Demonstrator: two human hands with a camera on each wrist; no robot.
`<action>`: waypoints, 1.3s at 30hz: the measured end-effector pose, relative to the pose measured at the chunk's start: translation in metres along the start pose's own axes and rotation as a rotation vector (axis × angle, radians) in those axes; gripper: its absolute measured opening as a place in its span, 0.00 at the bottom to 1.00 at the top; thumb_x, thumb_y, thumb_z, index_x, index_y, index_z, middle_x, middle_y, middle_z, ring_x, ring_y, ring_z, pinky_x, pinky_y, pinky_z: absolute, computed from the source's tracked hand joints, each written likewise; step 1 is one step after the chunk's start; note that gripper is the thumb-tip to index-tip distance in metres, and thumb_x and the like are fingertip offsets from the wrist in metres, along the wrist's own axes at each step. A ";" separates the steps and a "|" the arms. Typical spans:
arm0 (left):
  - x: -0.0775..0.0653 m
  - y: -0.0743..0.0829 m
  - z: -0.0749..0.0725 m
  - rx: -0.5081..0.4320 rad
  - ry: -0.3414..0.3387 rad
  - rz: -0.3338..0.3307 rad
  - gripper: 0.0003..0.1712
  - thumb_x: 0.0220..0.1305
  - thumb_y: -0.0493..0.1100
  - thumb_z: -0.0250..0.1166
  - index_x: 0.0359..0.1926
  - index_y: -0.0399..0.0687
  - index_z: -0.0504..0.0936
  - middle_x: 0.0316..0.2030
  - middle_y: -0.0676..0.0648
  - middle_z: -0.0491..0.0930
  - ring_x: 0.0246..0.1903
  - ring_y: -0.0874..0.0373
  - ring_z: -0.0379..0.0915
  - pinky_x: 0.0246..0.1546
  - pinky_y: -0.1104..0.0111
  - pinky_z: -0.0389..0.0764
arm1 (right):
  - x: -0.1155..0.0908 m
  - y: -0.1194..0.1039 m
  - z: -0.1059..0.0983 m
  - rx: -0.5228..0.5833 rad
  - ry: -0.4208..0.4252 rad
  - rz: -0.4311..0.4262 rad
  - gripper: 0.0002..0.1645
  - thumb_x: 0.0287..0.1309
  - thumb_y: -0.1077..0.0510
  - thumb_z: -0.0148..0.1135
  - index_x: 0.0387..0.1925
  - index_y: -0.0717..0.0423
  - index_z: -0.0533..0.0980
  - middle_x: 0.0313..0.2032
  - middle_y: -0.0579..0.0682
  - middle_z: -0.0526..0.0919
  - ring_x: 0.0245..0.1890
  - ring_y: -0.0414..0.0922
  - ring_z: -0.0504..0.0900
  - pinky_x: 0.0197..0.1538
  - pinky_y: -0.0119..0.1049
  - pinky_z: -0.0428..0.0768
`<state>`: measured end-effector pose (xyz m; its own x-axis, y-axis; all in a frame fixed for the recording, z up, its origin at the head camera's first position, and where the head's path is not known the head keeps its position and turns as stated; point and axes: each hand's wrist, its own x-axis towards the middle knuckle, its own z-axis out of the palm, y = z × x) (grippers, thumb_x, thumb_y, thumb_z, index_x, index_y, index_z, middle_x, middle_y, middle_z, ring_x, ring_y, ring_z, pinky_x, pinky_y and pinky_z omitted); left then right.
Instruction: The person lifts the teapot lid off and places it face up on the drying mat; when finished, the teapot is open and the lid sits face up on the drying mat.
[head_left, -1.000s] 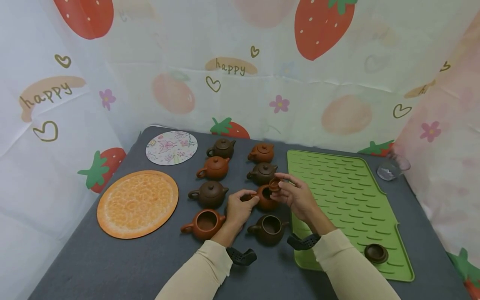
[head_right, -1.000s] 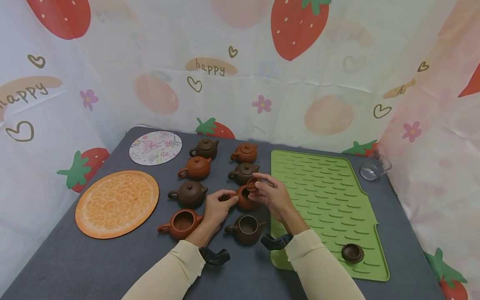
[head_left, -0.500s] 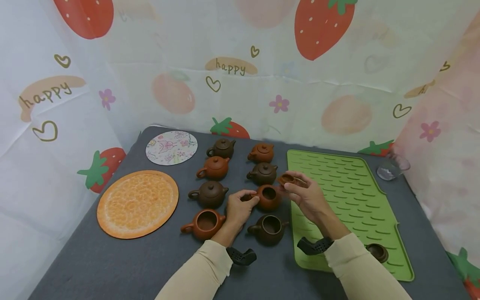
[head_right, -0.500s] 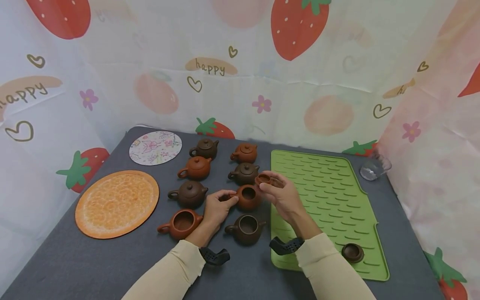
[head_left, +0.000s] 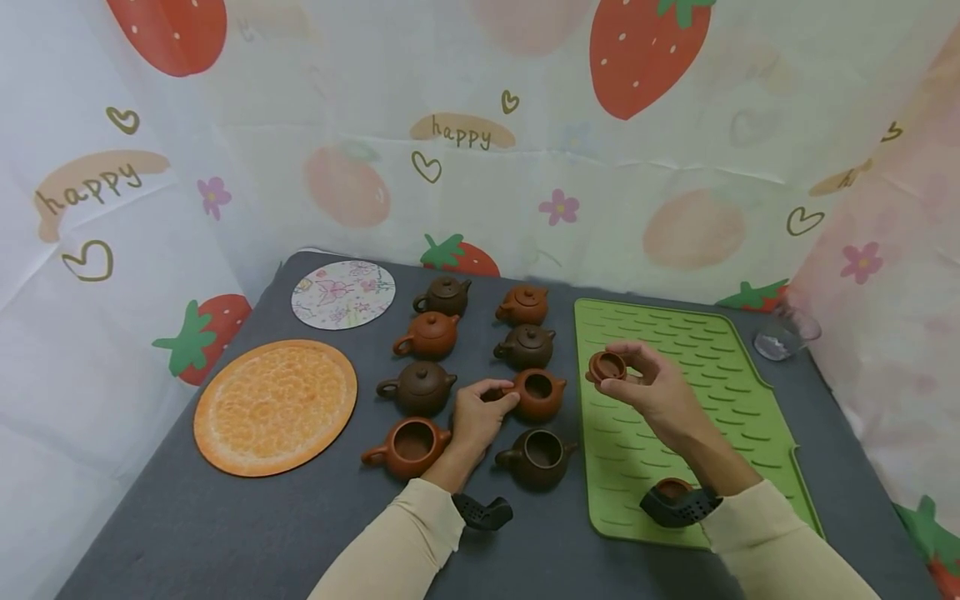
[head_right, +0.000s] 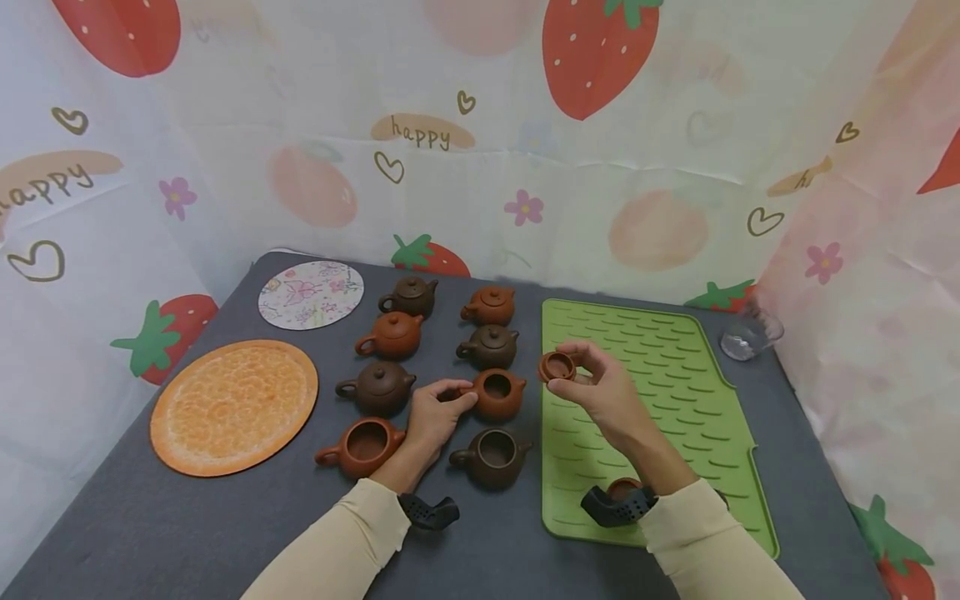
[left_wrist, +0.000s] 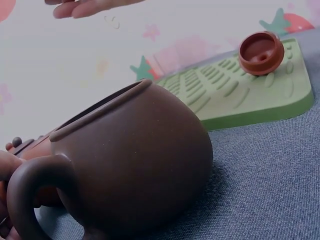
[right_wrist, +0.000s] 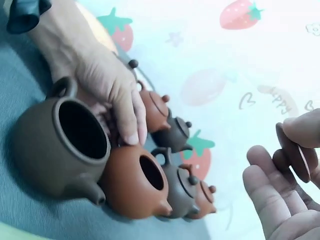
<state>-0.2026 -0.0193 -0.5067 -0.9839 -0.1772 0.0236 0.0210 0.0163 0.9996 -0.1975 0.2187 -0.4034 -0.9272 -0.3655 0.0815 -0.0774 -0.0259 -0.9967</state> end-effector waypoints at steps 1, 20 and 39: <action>0.000 0.000 0.000 -0.007 -0.002 0.002 0.08 0.56 0.31 0.71 0.38 0.31 0.86 0.33 0.40 0.82 0.34 0.49 0.76 0.31 0.70 0.74 | -0.002 -0.001 -0.001 -0.055 0.002 -0.005 0.26 0.61 0.69 0.63 0.59 0.68 0.66 0.53 0.59 0.72 0.48 0.50 0.80 0.46 0.40 0.79; 0.004 -0.010 0.001 0.017 0.006 -0.008 0.08 0.54 0.36 0.73 0.37 0.38 0.88 0.31 0.47 0.83 0.32 0.57 0.76 0.31 0.70 0.76 | -0.031 -0.020 -0.040 -0.367 -0.028 -0.110 0.26 0.60 0.72 0.61 0.60 0.72 0.67 0.48 0.53 0.78 0.45 0.41 0.81 0.41 0.34 0.80; 0.004 -0.009 0.000 0.015 0.005 -0.026 0.07 0.55 0.35 0.73 0.37 0.40 0.88 0.34 0.48 0.83 0.33 0.56 0.77 0.32 0.69 0.76 | -0.052 -0.011 -0.078 -0.520 0.072 0.068 0.28 0.61 0.63 0.65 0.61 0.67 0.68 0.50 0.58 0.77 0.46 0.34 0.79 0.41 0.36 0.81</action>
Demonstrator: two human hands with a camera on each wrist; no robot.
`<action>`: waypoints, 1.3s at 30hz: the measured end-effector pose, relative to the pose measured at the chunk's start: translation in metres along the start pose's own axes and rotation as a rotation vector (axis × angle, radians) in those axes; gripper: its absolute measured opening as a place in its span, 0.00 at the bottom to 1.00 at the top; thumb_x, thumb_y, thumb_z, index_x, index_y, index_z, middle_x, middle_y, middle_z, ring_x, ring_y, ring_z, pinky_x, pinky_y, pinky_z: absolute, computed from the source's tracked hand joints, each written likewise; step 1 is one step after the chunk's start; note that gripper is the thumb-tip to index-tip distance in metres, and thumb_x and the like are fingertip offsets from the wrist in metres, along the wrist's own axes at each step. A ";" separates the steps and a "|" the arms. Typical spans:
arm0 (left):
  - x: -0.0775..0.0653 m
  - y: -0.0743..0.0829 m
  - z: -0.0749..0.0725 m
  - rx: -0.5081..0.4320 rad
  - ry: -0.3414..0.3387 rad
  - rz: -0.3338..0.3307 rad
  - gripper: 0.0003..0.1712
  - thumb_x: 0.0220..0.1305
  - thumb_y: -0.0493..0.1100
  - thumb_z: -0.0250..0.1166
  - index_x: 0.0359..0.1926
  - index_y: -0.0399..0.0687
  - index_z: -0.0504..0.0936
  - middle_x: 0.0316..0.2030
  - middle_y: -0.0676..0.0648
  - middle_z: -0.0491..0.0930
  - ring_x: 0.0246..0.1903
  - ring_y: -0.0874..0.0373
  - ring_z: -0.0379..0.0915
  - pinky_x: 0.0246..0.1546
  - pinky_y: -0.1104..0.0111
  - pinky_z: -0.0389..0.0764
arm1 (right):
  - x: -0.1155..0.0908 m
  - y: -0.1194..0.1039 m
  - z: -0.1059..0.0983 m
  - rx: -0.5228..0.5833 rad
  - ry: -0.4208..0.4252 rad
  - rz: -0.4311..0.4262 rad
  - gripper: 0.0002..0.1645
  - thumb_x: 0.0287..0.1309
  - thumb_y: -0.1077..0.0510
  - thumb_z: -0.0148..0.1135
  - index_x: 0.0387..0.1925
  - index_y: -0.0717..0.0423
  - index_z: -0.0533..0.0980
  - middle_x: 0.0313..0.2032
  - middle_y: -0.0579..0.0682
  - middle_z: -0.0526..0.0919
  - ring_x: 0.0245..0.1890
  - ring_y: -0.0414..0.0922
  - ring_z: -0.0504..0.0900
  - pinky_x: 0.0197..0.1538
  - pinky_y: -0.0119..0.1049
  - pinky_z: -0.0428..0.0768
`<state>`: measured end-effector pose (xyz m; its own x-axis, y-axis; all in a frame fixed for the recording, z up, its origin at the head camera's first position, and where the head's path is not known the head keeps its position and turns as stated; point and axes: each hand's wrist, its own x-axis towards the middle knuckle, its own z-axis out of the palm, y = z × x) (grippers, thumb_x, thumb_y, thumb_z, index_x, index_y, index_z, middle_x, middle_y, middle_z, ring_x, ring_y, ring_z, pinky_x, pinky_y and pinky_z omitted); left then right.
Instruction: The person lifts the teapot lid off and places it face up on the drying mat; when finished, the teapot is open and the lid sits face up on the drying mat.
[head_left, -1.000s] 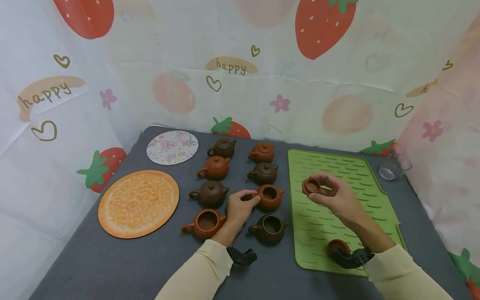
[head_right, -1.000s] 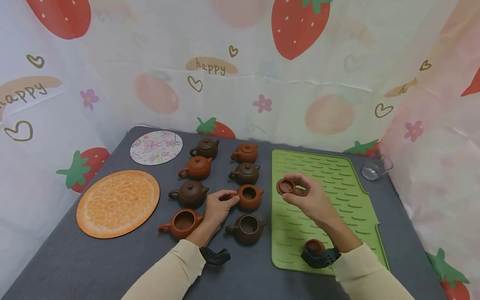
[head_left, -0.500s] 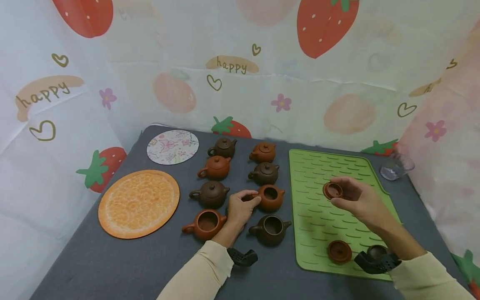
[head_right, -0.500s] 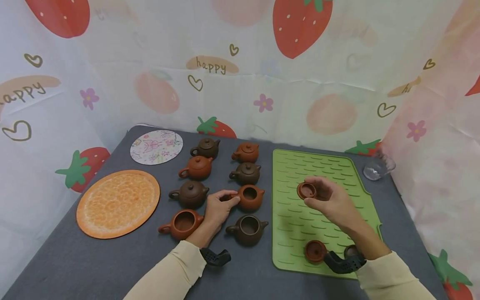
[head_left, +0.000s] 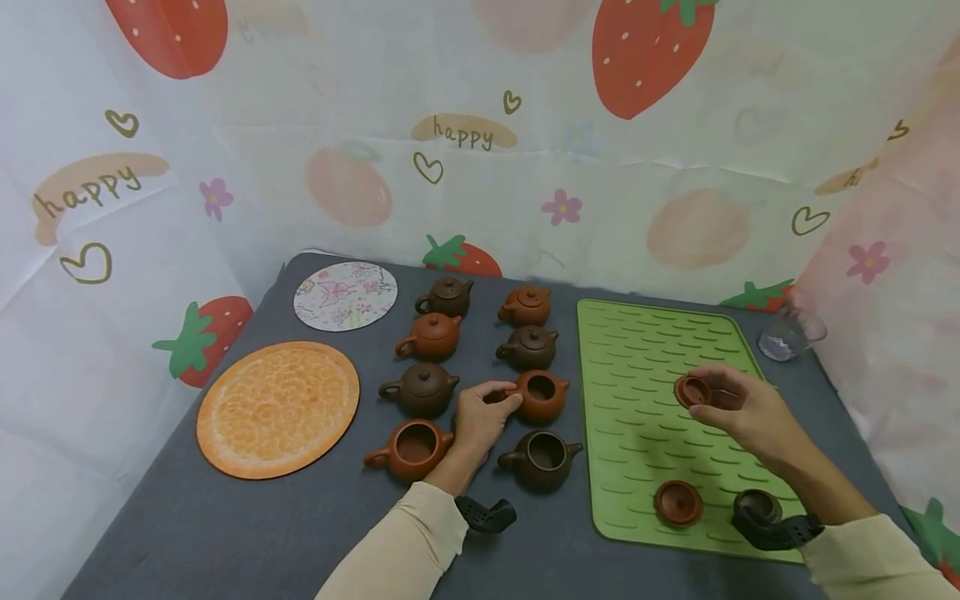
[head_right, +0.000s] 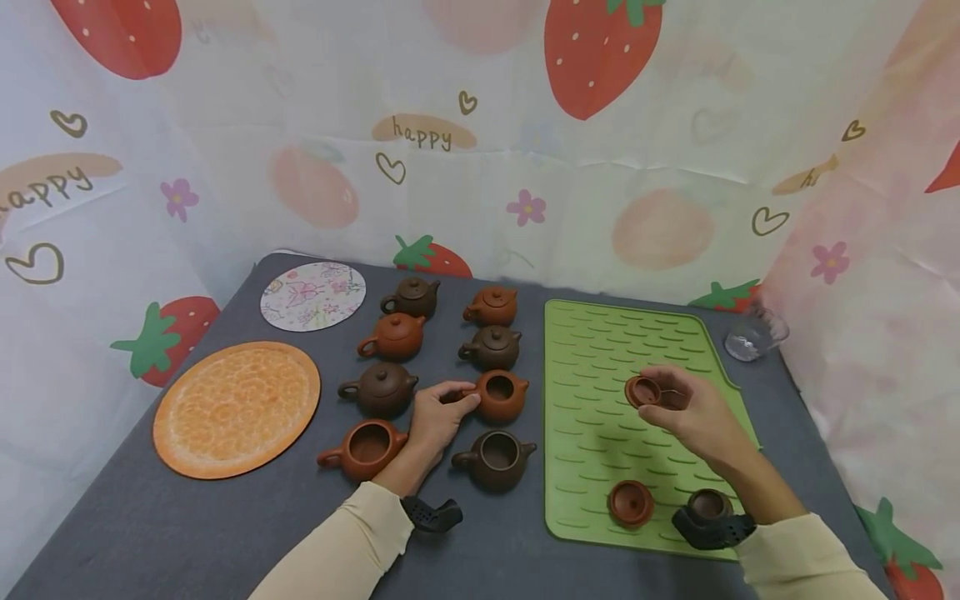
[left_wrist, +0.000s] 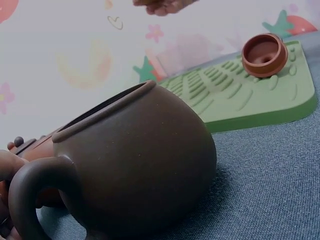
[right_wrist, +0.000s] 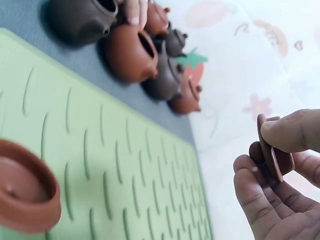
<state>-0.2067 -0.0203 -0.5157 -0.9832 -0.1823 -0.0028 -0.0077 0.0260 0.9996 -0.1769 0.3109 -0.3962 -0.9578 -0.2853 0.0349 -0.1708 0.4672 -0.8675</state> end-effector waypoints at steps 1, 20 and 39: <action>0.000 0.000 0.000 0.003 -0.002 -0.007 0.07 0.55 0.36 0.73 0.37 0.41 0.88 0.34 0.48 0.83 0.34 0.57 0.77 0.33 0.69 0.77 | -0.001 0.002 -0.001 -0.016 0.002 0.019 0.29 0.61 0.62 0.65 0.61 0.66 0.68 0.51 0.59 0.76 0.46 0.33 0.78 0.41 0.36 0.81; 0.001 -0.001 0.000 -0.009 -0.017 -0.042 0.07 0.56 0.36 0.72 0.38 0.42 0.88 0.33 0.50 0.82 0.34 0.57 0.76 0.34 0.68 0.77 | -0.005 0.045 -0.019 -0.146 -0.019 0.147 0.31 0.62 0.61 0.64 0.63 0.69 0.65 0.51 0.66 0.76 0.43 0.36 0.78 0.42 0.43 0.80; 0.001 -0.002 -0.001 -0.006 -0.029 -0.030 0.07 0.57 0.37 0.72 0.38 0.42 0.88 0.33 0.49 0.82 0.34 0.57 0.77 0.34 0.68 0.77 | -0.014 0.070 -0.030 -0.177 -0.086 0.303 0.31 0.62 0.60 0.64 0.60 0.72 0.66 0.49 0.65 0.77 0.46 0.54 0.77 0.40 0.46 0.78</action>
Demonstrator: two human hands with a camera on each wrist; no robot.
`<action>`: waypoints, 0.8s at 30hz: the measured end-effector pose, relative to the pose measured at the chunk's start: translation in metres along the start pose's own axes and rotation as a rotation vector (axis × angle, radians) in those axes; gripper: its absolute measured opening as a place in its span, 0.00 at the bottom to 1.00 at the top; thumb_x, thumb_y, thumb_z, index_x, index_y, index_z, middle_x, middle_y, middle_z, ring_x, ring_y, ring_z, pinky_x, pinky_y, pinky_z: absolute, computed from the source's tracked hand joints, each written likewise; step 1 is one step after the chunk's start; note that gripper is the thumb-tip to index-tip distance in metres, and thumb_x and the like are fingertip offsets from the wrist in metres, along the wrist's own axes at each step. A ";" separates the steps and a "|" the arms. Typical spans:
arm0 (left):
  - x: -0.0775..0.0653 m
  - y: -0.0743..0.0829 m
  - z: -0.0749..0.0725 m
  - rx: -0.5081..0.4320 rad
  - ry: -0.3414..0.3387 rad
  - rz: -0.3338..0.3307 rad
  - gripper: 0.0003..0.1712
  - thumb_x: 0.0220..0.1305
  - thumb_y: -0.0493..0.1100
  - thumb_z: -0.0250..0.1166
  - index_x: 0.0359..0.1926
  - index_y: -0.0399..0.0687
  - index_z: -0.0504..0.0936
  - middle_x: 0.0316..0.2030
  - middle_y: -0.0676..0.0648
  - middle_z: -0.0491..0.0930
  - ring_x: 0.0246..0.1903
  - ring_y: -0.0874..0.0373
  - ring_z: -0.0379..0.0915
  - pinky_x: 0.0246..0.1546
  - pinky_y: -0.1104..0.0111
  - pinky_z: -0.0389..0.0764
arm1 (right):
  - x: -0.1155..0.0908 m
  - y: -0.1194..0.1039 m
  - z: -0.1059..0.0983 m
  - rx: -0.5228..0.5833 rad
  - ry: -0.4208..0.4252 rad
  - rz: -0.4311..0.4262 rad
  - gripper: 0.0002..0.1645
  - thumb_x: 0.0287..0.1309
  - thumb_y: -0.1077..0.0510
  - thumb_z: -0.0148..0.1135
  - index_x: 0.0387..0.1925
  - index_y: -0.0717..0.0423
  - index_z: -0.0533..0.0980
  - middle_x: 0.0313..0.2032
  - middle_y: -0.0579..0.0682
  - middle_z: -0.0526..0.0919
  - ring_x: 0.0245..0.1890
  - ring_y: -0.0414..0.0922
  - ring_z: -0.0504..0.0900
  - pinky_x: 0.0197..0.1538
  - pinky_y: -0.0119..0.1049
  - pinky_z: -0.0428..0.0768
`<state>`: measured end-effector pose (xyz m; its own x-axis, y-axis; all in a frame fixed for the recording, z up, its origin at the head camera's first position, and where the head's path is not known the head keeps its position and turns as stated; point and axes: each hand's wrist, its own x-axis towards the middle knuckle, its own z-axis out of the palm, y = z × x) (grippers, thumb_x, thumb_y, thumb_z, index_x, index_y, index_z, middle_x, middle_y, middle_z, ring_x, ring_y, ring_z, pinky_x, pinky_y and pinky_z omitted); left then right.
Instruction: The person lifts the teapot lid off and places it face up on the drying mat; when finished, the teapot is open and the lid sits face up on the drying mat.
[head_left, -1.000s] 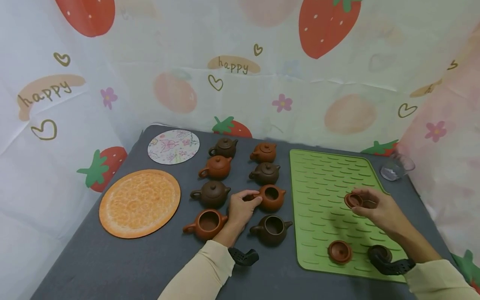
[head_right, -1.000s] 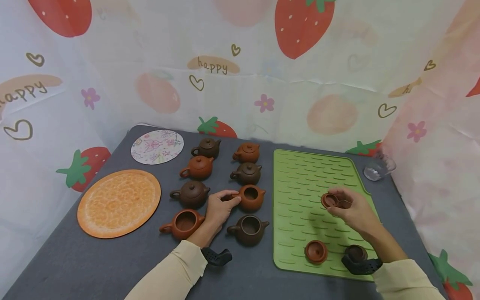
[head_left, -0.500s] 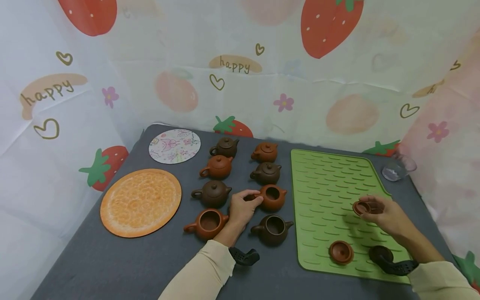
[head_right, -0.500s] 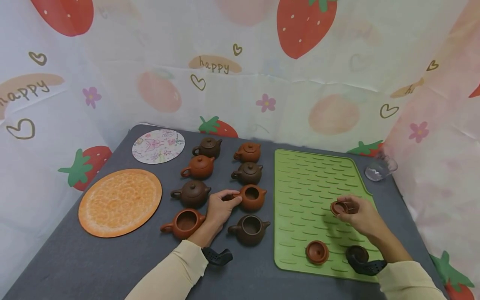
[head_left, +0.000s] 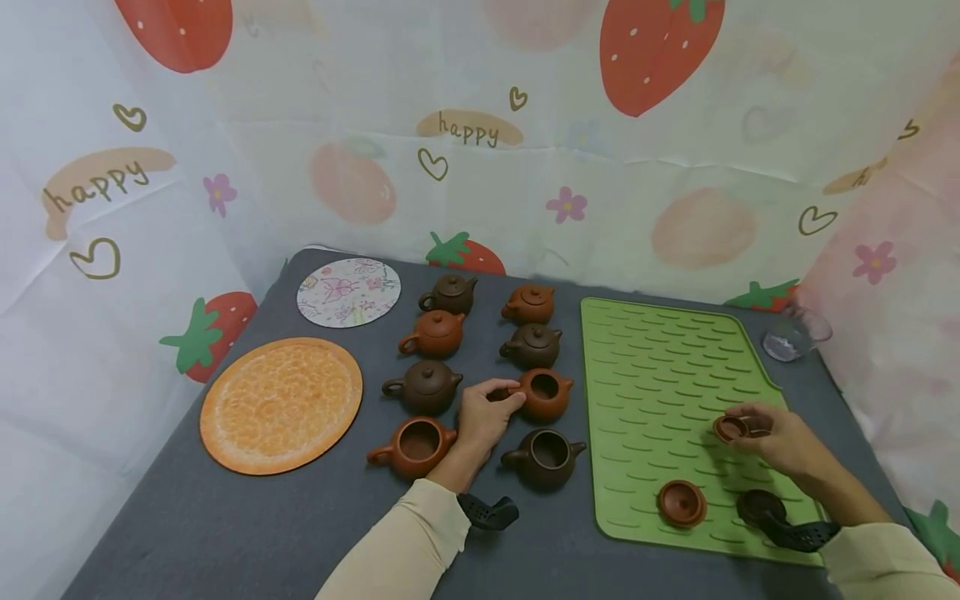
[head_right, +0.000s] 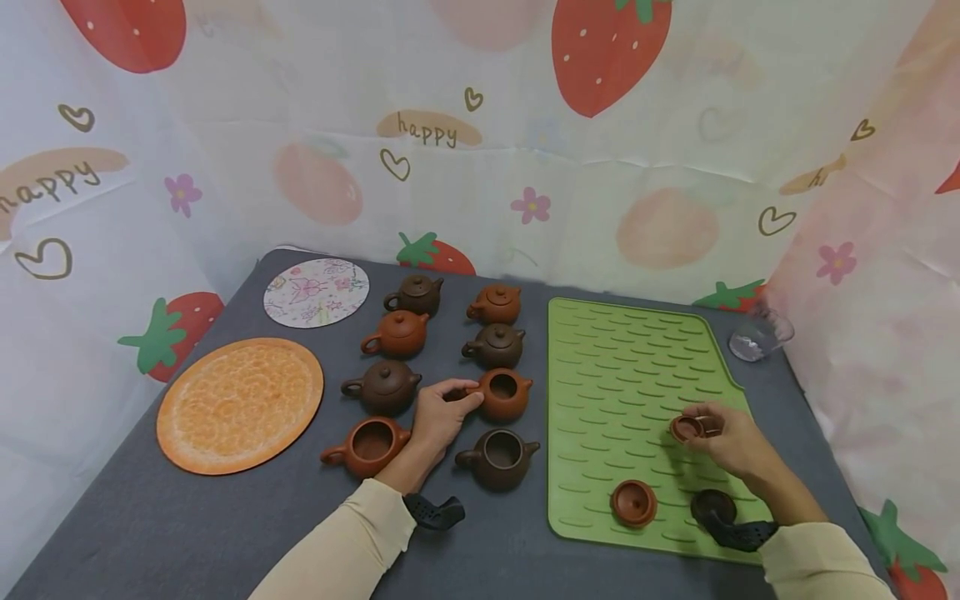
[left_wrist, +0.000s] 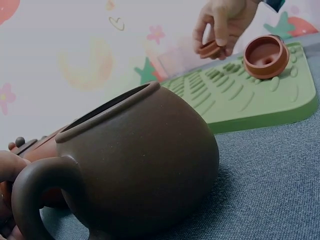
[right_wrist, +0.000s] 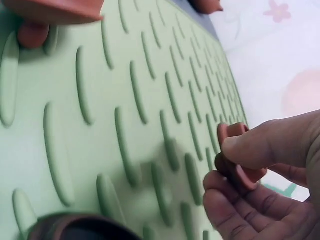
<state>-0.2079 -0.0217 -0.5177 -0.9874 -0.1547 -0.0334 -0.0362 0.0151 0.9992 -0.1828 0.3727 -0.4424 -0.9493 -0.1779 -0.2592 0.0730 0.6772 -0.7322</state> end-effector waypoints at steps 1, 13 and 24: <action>0.000 0.000 0.000 -0.001 -0.002 -0.003 0.07 0.57 0.37 0.72 0.38 0.42 0.88 0.33 0.49 0.82 0.34 0.57 0.77 0.34 0.68 0.77 | 0.000 0.002 0.000 0.004 -0.013 0.013 0.31 0.61 0.60 0.64 0.60 0.72 0.66 0.48 0.64 0.77 0.45 0.53 0.77 0.40 0.46 0.78; 0.000 0.000 -0.001 0.014 0.002 0.000 0.07 0.57 0.37 0.72 0.38 0.43 0.88 0.33 0.50 0.82 0.34 0.57 0.77 0.34 0.67 0.78 | 0.002 0.017 -0.002 0.026 -0.078 0.104 0.32 0.59 0.64 0.64 0.61 0.75 0.64 0.47 0.66 0.75 0.43 0.53 0.78 0.41 0.45 0.78; -0.001 0.000 0.001 0.023 0.015 -0.001 0.07 0.56 0.37 0.73 0.37 0.43 0.88 0.32 0.50 0.82 0.34 0.57 0.77 0.33 0.68 0.77 | 0.002 0.020 0.000 0.020 -0.077 0.104 0.31 0.59 0.67 0.62 0.61 0.77 0.64 0.43 0.61 0.78 0.39 0.50 0.78 0.38 0.44 0.78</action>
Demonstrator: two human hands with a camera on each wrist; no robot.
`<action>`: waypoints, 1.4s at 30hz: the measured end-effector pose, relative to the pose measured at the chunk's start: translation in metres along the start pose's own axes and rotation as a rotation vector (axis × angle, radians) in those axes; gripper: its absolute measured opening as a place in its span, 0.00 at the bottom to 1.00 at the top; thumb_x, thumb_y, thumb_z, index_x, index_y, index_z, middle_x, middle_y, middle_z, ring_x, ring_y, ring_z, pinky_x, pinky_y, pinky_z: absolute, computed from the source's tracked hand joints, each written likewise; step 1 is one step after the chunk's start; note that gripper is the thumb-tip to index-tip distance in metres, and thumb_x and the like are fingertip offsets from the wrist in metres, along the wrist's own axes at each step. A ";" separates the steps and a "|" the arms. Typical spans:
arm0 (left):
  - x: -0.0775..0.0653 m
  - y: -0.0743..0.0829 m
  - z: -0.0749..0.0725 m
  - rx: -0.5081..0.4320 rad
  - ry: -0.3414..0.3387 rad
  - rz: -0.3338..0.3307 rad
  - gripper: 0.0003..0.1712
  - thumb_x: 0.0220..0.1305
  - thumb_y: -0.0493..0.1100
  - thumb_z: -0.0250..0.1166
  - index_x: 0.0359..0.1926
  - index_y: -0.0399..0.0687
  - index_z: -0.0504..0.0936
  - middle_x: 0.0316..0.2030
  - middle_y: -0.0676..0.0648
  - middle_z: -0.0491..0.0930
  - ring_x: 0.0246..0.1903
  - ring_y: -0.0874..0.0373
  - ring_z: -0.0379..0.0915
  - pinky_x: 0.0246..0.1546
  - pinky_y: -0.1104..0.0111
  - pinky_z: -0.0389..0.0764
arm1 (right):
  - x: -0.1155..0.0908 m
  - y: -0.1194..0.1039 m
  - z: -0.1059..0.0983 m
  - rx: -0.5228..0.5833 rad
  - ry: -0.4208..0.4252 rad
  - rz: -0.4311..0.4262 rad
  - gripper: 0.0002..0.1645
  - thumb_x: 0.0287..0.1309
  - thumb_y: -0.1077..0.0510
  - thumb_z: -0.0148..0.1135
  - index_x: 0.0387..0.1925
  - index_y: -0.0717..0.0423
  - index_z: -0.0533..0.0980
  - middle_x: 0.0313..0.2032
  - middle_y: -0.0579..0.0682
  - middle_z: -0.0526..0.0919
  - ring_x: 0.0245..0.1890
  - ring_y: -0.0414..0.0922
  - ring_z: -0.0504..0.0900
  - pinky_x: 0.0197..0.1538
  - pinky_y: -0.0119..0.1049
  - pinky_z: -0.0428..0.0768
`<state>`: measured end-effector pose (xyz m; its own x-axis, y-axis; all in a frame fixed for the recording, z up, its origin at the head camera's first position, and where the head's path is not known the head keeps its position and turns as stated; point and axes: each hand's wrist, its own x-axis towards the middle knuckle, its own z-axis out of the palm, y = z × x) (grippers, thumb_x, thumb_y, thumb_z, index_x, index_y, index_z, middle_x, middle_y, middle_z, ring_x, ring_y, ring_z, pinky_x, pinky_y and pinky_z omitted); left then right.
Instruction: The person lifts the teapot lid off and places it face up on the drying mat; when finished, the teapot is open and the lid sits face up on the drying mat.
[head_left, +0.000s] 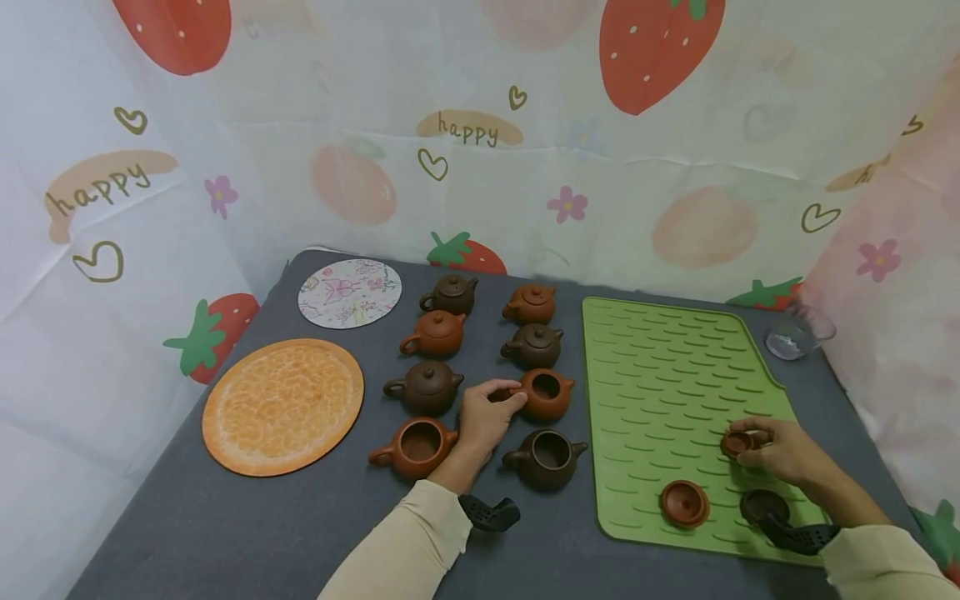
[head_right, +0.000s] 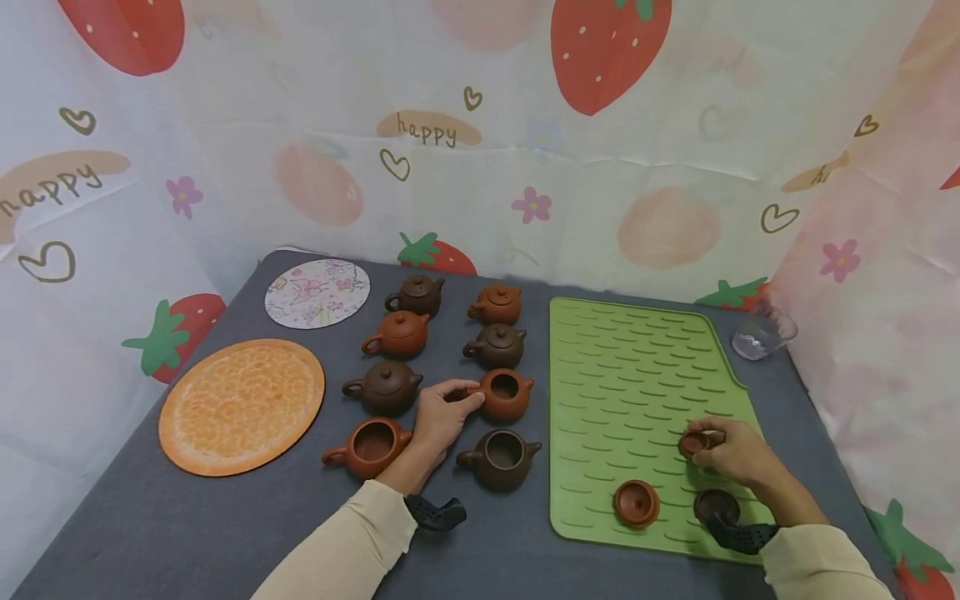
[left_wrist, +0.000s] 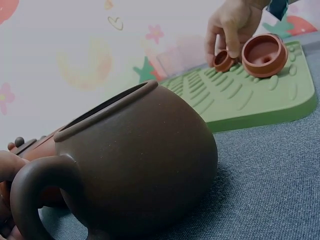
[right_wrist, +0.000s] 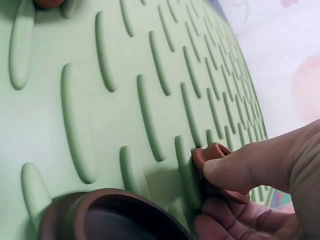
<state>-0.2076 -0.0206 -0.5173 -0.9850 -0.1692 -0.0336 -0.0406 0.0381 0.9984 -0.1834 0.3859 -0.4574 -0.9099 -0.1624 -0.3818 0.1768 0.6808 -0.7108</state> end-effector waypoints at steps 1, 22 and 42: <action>0.000 0.000 0.000 -0.002 0.000 0.001 0.07 0.56 0.37 0.73 0.37 0.43 0.88 0.32 0.49 0.82 0.34 0.57 0.77 0.33 0.68 0.77 | 0.000 0.000 0.001 0.006 0.000 -0.005 0.31 0.58 0.67 0.62 0.61 0.77 0.64 0.42 0.61 0.78 0.39 0.50 0.78 0.37 0.44 0.77; -0.004 0.013 -0.009 0.024 -0.003 0.025 0.12 0.55 0.36 0.72 0.42 0.40 0.86 0.38 0.46 0.82 0.41 0.51 0.76 0.41 0.61 0.77 | -0.012 -0.012 -0.005 -0.099 0.129 -0.068 0.39 0.64 0.52 0.62 0.67 0.70 0.60 0.52 0.74 0.69 0.48 0.64 0.74 0.39 0.53 0.78; -0.010 0.119 -0.075 0.007 -0.035 0.539 0.16 0.57 0.33 0.71 0.48 0.39 0.84 0.47 0.44 0.80 0.38 0.51 0.71 0.38 0.60 0.73 | -0.026 -0.078 -0.002 -0.138 0.285 -0.303 0.34 0.64 0.49 0.63 0.66 0.60 0.66 0.51 0.60 0.73 0.42 0.32 0.73 0.34 0.38 0.78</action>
<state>-0.1904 -0.0884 -0.3950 -0.8716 -0.0911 0.4818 0.4710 0.1172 0.8743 -0.1742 0.3388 -0.3908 -0.9835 -0.1793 0.0235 -0.1483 0.7252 -0.6724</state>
